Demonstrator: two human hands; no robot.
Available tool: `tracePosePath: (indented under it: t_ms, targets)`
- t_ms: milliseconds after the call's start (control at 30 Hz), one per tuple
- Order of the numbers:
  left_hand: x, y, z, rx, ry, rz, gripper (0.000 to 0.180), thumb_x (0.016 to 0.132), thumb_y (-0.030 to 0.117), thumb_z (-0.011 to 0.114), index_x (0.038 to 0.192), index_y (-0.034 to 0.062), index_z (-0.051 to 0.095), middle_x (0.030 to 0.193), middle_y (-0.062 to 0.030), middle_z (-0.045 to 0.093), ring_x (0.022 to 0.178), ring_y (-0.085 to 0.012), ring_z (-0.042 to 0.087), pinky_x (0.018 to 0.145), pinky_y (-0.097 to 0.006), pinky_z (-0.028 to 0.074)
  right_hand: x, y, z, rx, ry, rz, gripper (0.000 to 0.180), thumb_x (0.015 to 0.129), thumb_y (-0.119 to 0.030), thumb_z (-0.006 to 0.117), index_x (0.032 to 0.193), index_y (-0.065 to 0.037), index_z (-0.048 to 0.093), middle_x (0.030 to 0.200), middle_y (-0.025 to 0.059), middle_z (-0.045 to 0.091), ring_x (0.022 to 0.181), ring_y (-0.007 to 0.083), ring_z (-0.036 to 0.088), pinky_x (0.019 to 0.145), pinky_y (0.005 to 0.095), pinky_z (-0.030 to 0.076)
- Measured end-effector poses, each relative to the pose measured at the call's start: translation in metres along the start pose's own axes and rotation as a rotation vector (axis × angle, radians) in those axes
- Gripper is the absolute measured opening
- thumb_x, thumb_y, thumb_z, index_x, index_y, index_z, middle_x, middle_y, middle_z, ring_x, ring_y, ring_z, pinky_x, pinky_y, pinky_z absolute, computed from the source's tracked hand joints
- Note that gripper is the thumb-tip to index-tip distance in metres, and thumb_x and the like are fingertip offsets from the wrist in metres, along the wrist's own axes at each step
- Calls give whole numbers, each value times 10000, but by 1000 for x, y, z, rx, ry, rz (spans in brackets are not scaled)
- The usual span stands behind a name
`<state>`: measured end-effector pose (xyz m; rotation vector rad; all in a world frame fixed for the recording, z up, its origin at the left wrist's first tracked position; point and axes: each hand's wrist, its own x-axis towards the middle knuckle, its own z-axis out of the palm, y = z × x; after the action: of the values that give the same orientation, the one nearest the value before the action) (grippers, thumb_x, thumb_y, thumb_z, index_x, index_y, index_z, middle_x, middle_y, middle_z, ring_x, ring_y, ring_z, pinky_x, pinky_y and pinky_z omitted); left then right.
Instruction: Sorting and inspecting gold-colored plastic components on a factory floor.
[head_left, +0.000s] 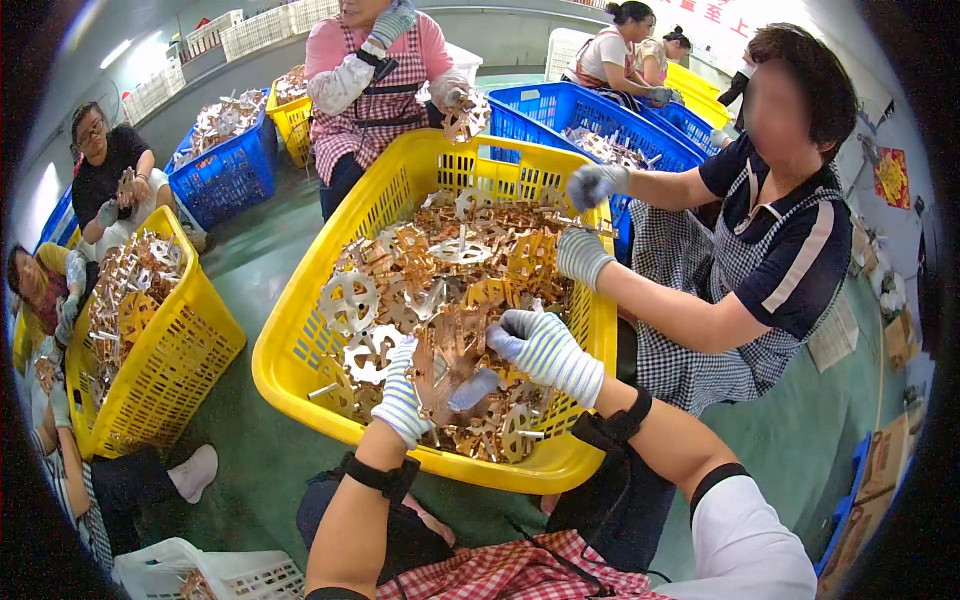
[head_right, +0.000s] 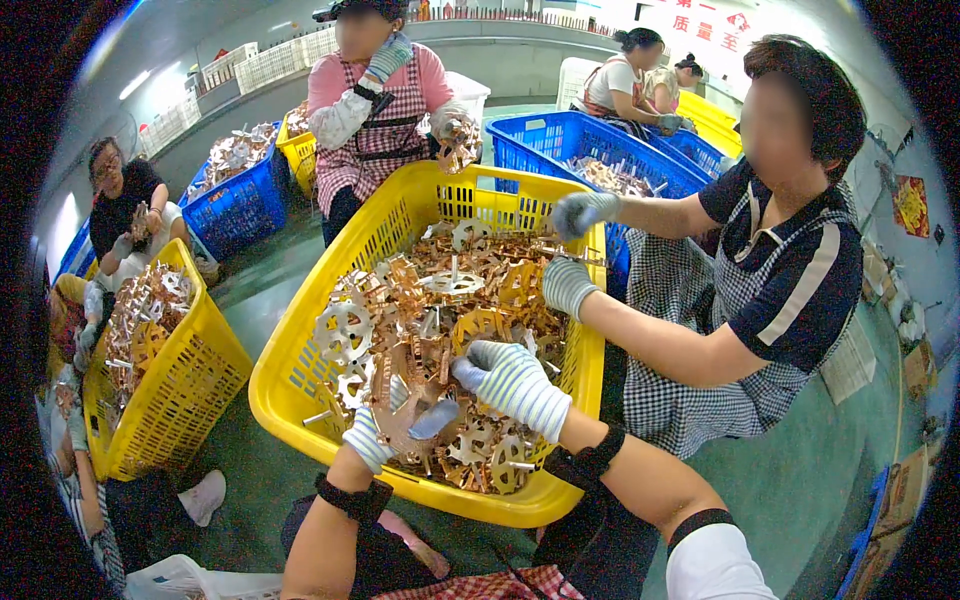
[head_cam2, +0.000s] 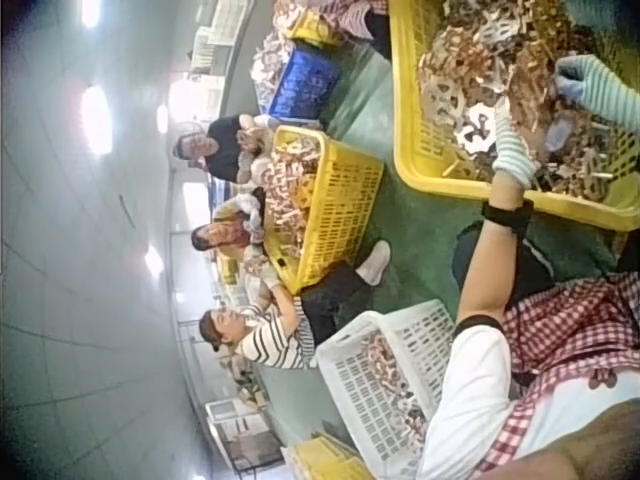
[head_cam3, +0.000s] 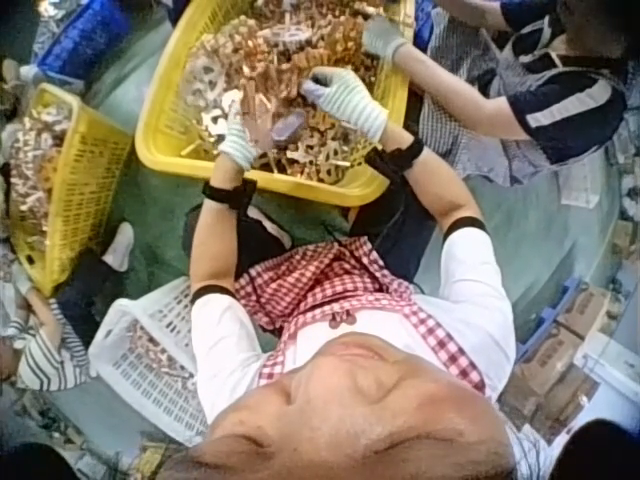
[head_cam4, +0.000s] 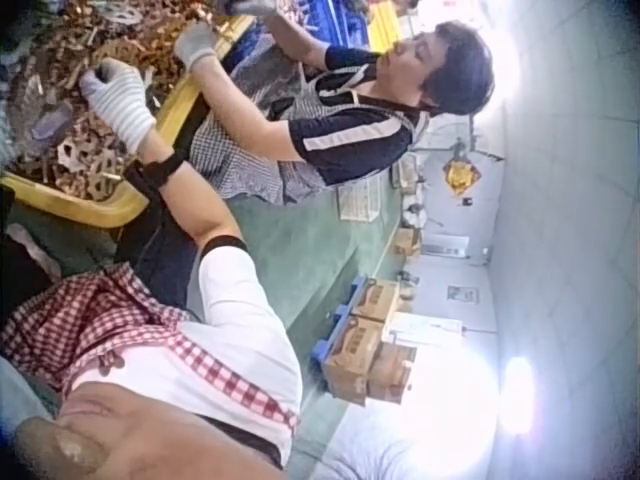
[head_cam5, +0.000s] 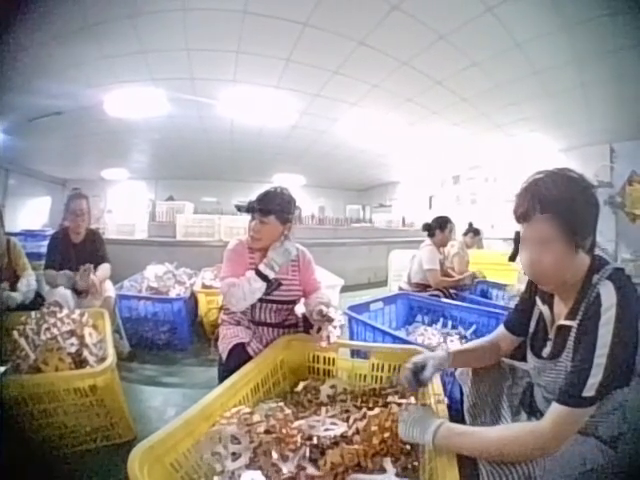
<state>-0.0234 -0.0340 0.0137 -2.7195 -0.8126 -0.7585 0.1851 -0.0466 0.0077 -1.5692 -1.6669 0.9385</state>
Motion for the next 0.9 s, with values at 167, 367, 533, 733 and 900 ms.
tracePosePath:
  t_ms: [167,367,533,733,900]
  targets:
    - [-27,-20,47,-1024,-168,-564,361,956,201,325,1242,26,461,1143,-127,563,954,-233,597,823,-387,522,-1,-33,1,330,-141,146,267,872,-278,550,766,-36,588,603,21,544,503,109,494,485,270,429]
    - [-4,-22,9,172,-207,-335,408,669,374,694,888,43,599,677,-134,615,570,-281,568,551,-394,452,1,-19,2,637,-173,289,301,882,-331,557,775,-51,592,589,25,562,469,130,528,463,258,452]
    - [-26,-48,6,52,-139,-484,385,750,369,612,926,28,593,657,-145,618,588,-316,590,570,-418,464,3,-6,5,440,-118,-74,186,908,-215,500,914,-51,587,784,29,609,671,86,560,602,220,466]
    - [-4,-14,3,-90,-188,-276,311,743,393,609,759,83,615,597,-129,556,512,-275,527,468,-378,413,12,-9,4,792,-136,137,202,920,-243,469,973,-61,541,725,1,519,590,79,494,532,231,462]
    - [2,-6,-1,-166,-257,-207,435,716,351,654,1039,70,574,718,-105,620,646,-276,604,593,-383,455,12,-16,9,611,-80,235,314,898,-386,528,1013,-96,559,722,-36,497,580,68,471,487,235,415]
